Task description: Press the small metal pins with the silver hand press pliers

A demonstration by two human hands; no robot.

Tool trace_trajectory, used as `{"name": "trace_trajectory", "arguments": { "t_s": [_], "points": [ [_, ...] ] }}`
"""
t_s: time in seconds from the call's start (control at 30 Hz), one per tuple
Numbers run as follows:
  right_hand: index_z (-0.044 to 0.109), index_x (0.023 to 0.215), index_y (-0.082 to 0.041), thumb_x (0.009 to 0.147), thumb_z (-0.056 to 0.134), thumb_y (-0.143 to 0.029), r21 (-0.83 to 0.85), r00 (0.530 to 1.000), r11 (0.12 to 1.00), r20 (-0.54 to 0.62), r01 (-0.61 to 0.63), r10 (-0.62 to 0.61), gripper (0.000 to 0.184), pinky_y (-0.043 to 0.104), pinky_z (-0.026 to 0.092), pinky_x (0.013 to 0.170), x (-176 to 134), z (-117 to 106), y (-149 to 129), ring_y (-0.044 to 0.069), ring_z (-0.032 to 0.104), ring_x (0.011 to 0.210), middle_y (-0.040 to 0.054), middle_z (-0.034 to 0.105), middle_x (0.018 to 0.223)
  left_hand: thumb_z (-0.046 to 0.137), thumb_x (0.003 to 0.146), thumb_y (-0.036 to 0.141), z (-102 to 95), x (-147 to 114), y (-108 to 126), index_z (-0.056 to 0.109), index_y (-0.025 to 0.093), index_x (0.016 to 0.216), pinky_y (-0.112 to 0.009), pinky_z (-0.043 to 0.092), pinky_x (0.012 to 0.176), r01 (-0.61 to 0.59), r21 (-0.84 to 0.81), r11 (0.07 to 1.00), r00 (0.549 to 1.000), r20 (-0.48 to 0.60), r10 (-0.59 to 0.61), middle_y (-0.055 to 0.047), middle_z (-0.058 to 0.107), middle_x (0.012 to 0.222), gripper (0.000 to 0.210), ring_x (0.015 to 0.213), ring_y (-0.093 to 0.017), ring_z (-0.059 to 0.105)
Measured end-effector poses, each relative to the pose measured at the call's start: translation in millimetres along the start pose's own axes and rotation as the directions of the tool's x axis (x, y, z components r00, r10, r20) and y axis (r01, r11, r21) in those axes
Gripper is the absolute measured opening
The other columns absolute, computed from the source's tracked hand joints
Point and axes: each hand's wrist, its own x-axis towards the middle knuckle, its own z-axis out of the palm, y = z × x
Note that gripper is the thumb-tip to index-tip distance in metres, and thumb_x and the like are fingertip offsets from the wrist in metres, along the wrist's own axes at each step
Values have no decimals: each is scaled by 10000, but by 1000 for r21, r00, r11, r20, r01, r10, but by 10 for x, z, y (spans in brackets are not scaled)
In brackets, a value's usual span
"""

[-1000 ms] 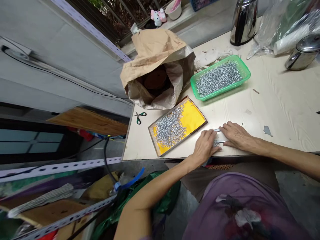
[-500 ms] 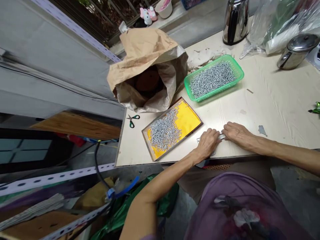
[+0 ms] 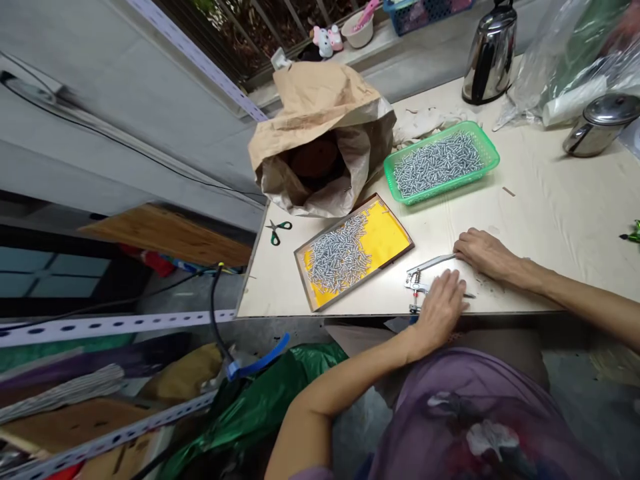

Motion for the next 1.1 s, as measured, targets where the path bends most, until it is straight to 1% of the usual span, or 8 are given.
{"name": "trace_trajectory", "arguments": {
  "t_s": [0.17, 0.27, 0.43, 0.5, 0.6, 0.73, 0.9, 1.1],
  "points": [
    [687, 908, -164, 912, 519, -182, -165, 997, 984, -44, -63, 57, 169, 333, 333, 726, 268, -77, -164, 236, 498, 884, 117, 663, 939, 417, 983, 329, 79, -1, 109, 496, 89, 1297, -496, 400, 1121, -14, -131, 991, 999, -36, 9, -198, 572, 1327, 404, 1335, -285, 479],
    [705, 944, -217, 895, 542, -151, -161, 982, 969, -3, 188, -190, 182, 342, 335, 756, 359, -28, -542, 242, 495, 993, 99, 653, 1065, 446, 972, 365, 34, -6, 118, 539, 56, 1251, -454, 467, 1065, -70, -149, 986, 996, -56, 63, -211, 617, 1249, 426, 1258, -291, 546],
    [685, 756, -181, 845, 627, -190, -34, 833, 834, 85, 551, -547, 106, 367, 368, 813, 451, 262, -1071, 261, 488, 1101, 93, 651, 1013, 472, 969, 348, -141, -344, 99, 656, 217, 1110, -295, 571, 882, -343, -151, 927, 939, -17, 344, -26, 712, 882, 266, 867, -144, 666],
    [668, 766, -172, 851, 612, -186, 1, 812, 812, 23, 584, -584, 102, 365, 391, 795, 501, 332, -1107, 242, 523, 1022, 86, 656, 951, 506, 953, 330, -314, -474, -84, 670, 310, 1068, -311, 577, 829, -196, -25, 980, 979, -56, 194, 21, 683, 810, 201, 766, -131, 627],
    [651, 853, -171, 919, 488, -181, 84, 845, 850, -195, 521, -498, 175, 346, 424, 737, 590, 215, -984, 202, 547, 852, 75, 653, 862, 488, 950, 232, -694, -444, -612, 692, 261, 1009, -403, 537, 806, 44, 112, 993, 979, -203, -20, -58, 676, 895, 214, 847, -196, 605],
    [630, 931, -187, 963, 393, -203, 107, 860, 957, -473, 269, -189, 240, 355, 447, 754, 715, -367, -601, 217, 558, 851, 90, 646, 875, 515, 939, 227, -1091, -49, -1415, 704, 184, 884, -386, 474, 792, 504, 293, 812, 849, -339, -405, -93, 667, 926, 202, 888, -225, 543],
    [618, 1110, -182, 947, 461, -281, -91, 824, 995, -566, -39, -20, 247, 422, 434, 828, 746, -936, -233, 297, 551, 991, 141, 624, 1063, 489, 931, 157, -1053, 334, -1919, 683, 131, 807, -364, 421, 748, 463, 402, 790, 872, -47, -487, -126, 641, 923, 232, 908, -241, 503],
    [631, 1000, -193, 981, 380, -289, 110, 923, 986, -378, 125, -75, 269, 353, 502, 767, 350, -495, -360, 223, 622, 866, 99, 640, 939, 433, 925, 75, -989, 362, -2024, 647, 99, 897, -349, 402, 780, 379, 474, 795, 888, 57, -457, -143, 634, 952, 217, 972, -251, 505]
  ]
}}
